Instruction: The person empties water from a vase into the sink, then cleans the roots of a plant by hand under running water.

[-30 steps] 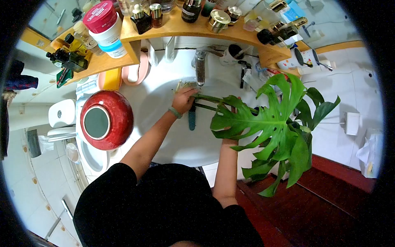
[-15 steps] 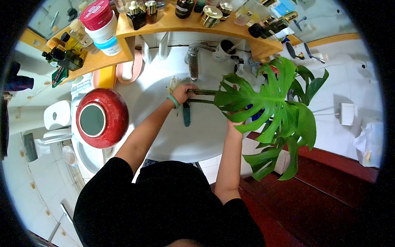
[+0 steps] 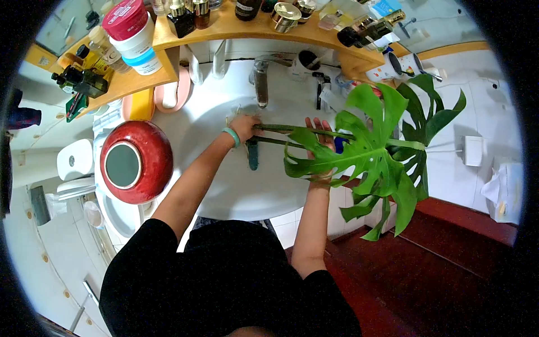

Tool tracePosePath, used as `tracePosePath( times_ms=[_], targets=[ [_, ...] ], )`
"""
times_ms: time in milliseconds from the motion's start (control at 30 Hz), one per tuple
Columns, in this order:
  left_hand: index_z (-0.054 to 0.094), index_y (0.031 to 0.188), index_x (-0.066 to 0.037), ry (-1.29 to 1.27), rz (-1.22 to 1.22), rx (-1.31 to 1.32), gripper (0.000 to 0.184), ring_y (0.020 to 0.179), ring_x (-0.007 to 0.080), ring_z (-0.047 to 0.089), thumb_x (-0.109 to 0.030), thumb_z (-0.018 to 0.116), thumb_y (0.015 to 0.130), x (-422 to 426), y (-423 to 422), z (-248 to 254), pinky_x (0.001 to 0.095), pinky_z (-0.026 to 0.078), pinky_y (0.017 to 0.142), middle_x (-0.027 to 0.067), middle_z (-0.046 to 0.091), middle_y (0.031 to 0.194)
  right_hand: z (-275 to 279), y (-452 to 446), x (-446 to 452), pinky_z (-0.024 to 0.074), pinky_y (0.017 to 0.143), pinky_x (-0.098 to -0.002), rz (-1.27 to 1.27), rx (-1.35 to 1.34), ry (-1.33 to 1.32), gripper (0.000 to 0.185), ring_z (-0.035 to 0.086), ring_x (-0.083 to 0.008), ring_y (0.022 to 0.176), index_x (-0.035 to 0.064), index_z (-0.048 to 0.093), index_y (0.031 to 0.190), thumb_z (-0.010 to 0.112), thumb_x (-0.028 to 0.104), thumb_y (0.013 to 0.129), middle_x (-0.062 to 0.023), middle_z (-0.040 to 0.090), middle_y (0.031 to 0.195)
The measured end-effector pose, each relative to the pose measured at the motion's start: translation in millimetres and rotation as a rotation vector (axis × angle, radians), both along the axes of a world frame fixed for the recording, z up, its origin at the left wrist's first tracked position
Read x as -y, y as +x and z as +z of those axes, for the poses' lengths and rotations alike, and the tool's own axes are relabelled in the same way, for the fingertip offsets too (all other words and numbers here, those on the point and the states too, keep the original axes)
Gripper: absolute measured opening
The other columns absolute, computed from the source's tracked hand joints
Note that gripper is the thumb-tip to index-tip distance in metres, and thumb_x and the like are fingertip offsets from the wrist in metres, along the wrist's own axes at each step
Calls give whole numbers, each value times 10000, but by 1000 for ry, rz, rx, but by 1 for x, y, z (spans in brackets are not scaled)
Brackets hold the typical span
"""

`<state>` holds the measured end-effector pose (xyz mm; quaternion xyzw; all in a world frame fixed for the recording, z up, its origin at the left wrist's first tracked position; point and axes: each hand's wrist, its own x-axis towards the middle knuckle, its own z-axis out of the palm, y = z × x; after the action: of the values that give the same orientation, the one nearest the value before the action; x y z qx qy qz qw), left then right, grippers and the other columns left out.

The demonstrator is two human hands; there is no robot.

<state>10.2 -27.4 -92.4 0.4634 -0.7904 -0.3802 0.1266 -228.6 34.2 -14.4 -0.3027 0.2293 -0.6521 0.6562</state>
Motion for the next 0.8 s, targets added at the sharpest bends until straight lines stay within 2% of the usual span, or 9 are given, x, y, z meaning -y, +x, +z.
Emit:
tracePosePath(
  times_ms=[133,200,333,400,433,500,600,733,800],
  targets=[
    [597,1020,-72,-12,34,-26,320,903,341,567,-258,619,760,0,-1,-15,399,452,756,156,605,964,4,8,3,251,1015,-582,7,-88,-59,452,260,-391,1271,7,385,1266,466,231,882,-187,382,1309],
    [577,1070,-78,56,14,-398,342,926,336,564,-247,601,773,1,1,-17,399,446,790,166,600,987,9,12,4,278,1021,-544,-2,77,76,465,275,-390,1262,0,373,1271,469,233,880,-194,375,1309],
    [574,1078,-83,90,-17,-385,337,923,330,564,-198,609,763,8,0,-38,397,440,811,169,599,986,17,16,7,292,1025,-511,56,149,93,480,279,-389,1259,-9,358,1277,457,246,884,-197,364,1312],
    [581,1055,-79,86,-111,118,341,906,320,566,-143,641,726,12,-3,-38,378,443,809,156,604,974,5,14,11,283,1026,-510,22,-73,-5,489,265,-387,1266,-15,349,1279,439,268,891,-201,356,1313],
    [581,1055,-79,86,-111,118,341,906,320,566,-143,641,726,11,-4,-36,378,443,809,156,604,974,5,14,11,283,1026,-510,22,-73,-5,489,265,-387,1266,-15,349,1279,439,268,891,-201,356,1313],
    [612,957,-51,-7,0,25,303,914,314,559,-117,677,668,6,-3,-31,382,444,800,151,596,939,8,15,11,289,1028,-496,44,143,101,473,269,-378,1265,-9,348,1280,443,242,891,-199,353,1312],
    [615,960,-47,81,-76,-284,290,940,310,558,-221,637,730,17,1,-39,385,444,824,151,601,940,10,19,13,280,1020,-509,-11,48,104,519,288,-337,1264,18,341,1302,417,324,890,-179,340,1334],
    [616,977,-61,2,-55,-443,301,945,315,557,-233,638,732,13,0,-52,388,447,831,140,608,922,14,24,16,296,1008,-515,-88,-62,214,516,304,-326,1255,33,330,1303,413,333,891,-168,336,1338],
    [622,972,-81,-10,51,56,307,916,320,558,-155,680,679,7,-7,-47,388,455,803,129,614,911,13,26,16,302,1003,-519,-77,-34,202,509,318,-317,1245,40,322,1299,416,329,891,-161,329,1342]
  ],
)
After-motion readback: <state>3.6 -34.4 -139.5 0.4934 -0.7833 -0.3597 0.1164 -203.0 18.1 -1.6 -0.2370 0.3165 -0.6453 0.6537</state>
